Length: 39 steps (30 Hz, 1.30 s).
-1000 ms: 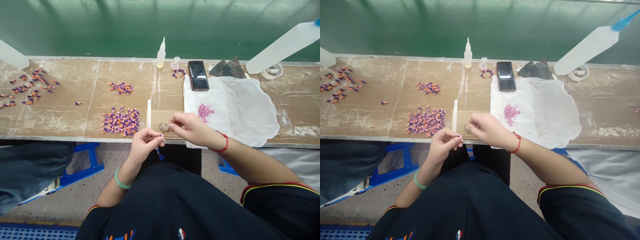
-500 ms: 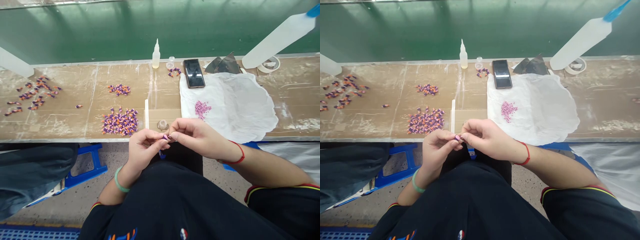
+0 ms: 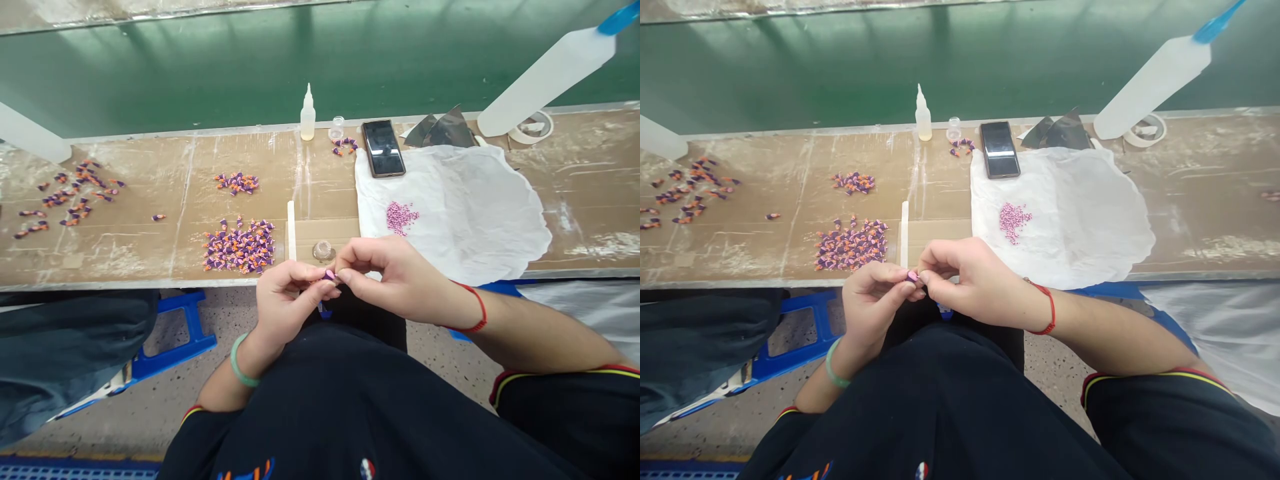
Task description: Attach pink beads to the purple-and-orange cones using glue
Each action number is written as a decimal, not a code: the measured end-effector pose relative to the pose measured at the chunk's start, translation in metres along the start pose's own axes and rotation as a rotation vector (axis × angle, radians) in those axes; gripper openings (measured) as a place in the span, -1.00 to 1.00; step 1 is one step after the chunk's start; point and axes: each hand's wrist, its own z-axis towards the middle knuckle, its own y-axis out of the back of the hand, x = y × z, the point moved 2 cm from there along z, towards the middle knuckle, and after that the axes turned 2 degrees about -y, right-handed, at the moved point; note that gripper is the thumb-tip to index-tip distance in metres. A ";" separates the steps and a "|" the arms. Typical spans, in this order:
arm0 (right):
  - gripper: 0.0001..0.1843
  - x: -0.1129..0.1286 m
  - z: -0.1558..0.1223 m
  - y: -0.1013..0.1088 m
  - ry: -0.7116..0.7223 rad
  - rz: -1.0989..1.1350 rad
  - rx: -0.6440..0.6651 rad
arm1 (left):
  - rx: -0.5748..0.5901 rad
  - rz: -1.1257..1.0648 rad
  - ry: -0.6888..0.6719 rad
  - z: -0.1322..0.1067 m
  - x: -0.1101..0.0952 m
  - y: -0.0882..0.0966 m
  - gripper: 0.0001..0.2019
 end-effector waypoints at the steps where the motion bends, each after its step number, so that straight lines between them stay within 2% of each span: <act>1: -0.88 0.001 0.000 0.000 0.013 -0.017 -0.002 | 0.002 0.000 -0.004 0.000 0.000 -0.001 -0.77; 15: -0.87 0.005 0.001 -0.003 0.160 -0.231 -0.029 | -0.031 -0.046 -0.072 0.001 0.000 -0.002 -0.83; 21: -0.86 0.003 0.000 -0.005 0.183 -0.262 -0.047 | -0.023 0.033 -0.039 0.003 -0.001 -0.003 -0.71; 26: -0.86 -0.002 0.001 -0.001 0.099 -0.202 -0.034 | -0.023 -0.007 0.087 0.007 0.002 -0.004 -0.62; 29: -0.84 -0.006 0.001 0.007 -0.043 0.008 0.005 | -0.008 -0.076 0.172 0.010 0.003 -0.005 -0.59; 32: -0.82 -0.015 -0.003 0.018 -0.151 0.250 -0.021 | 0.000 -0.089 0.182 0.012 0.002 -0.004 -0.61; 35: -0.78 -0.032 -0.009 0.030 -0.198 0.282 -0.081 | 0.019 0.048 0.135 0.019 0.003 0.008 -0.71; 37: -0.75 -0.048 -0.015 0.039 -0.214 0.213 -0.161 | 0.046 0.294 0.042 0.028 0.003 0.025 -0.83; 39: -0.70 -0.067 -0.023 0.049 -0.251 0.123 -0.282 | 0.064 0.621 -0.109 0.041 0.002 0.050 -0.93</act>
